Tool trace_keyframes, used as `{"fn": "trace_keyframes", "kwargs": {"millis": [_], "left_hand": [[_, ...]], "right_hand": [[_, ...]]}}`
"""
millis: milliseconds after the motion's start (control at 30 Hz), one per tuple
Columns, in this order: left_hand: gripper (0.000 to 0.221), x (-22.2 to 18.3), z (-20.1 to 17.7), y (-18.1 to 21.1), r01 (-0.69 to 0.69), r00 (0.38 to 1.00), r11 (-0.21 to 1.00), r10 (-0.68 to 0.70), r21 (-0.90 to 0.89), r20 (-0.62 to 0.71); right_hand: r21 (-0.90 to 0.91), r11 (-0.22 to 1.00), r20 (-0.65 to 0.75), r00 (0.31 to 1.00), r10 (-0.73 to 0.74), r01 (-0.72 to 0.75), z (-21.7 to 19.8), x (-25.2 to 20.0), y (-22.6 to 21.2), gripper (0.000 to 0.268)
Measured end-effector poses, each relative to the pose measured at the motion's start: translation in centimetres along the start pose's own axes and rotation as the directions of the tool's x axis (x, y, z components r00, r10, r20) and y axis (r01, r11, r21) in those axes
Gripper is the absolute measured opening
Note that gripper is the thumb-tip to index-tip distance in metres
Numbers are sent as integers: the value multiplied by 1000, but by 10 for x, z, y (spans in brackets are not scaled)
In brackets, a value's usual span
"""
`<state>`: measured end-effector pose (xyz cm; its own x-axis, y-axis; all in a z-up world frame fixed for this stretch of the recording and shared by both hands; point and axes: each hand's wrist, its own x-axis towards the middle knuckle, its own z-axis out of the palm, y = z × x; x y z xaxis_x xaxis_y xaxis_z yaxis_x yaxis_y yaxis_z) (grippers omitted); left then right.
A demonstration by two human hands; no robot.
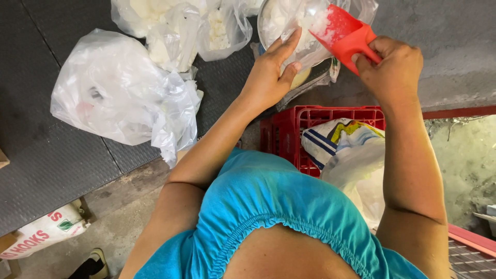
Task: Transferring white powdered substance from a large bag into smaller plastic bags using a scoop.
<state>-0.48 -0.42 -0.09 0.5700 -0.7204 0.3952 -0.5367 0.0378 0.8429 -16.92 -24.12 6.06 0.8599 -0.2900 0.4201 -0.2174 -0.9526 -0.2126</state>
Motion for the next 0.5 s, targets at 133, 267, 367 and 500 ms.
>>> {"fn": "trace_keyframes", "kwargs": {"millis": [133, 267, 367, 500], "left_hand": [[65, -1, 0, -2, -17, 1000, 1000, 17, -24, -8], [64, 0, -1, -2, -20, 1000, 999, 20, -30, -19], [64, -6, 0, -2, 37, 999, 999, -37, -18, 1], [65, -4, 1, -3, 15, 1000, 1000, -16, -27, -13]], "right_hand": [[77, 987, 15, 990, 141, -142, -3, 3, -8, 16], [-13, 1000, 4, 1000, 11, -11, 3, -2, 5, 17], [-13, 1000, 16, 1000, 16, -16, 0, -5, 0, 17], [45, 992, 17, 993, 114, -114, -1, -4, 1, 13]]}}
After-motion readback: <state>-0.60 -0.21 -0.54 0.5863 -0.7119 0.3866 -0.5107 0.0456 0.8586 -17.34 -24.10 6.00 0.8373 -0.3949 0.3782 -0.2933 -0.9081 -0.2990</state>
